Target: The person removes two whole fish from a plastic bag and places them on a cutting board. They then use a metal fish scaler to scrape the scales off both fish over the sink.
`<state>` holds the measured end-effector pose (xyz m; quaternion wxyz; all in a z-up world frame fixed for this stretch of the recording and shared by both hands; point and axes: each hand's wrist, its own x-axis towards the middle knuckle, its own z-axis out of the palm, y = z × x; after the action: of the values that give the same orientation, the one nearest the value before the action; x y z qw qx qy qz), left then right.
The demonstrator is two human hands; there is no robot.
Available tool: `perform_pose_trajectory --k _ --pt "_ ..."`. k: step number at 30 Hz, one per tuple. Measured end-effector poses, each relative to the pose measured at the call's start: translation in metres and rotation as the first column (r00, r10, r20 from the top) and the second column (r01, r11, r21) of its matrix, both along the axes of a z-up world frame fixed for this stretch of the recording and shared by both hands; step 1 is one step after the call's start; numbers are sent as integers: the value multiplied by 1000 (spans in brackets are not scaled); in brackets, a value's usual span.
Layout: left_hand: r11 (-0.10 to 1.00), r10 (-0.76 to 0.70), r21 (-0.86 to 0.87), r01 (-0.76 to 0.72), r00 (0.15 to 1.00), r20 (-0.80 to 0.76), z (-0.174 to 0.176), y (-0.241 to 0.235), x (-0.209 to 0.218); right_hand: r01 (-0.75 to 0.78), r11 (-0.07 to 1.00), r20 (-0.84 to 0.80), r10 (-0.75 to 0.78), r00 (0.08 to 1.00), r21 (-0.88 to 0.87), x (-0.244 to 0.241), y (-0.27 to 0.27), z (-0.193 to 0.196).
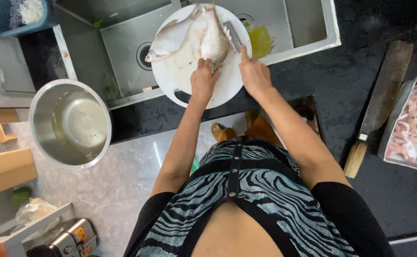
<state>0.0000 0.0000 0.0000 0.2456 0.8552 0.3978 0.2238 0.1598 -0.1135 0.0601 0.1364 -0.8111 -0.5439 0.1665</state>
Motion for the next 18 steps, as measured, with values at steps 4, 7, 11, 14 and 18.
perform_pose_trajectory --k 4,7,11,14,18 --pt "989 51 -150 -6 954 295 19 25 -1 6 973 -102 18 995 230 28 24 44" --pt "744 289 -661 100 844 453 18 18 -26 -48 840 -265 224 938 540 33 17 67" --pt "491 500 -860 140 763 409 14 17 -51 119 992 -564 -78 822 37 31 17 79" --pt "443 492 -896 -4 837 240 12 16 -62 -24 995 -394 62 917 102 18 22 64" --pt "909 323 -243 -340 940 -108 14 -1 -57 -17 996 -343 48 938 91 3 20 38"
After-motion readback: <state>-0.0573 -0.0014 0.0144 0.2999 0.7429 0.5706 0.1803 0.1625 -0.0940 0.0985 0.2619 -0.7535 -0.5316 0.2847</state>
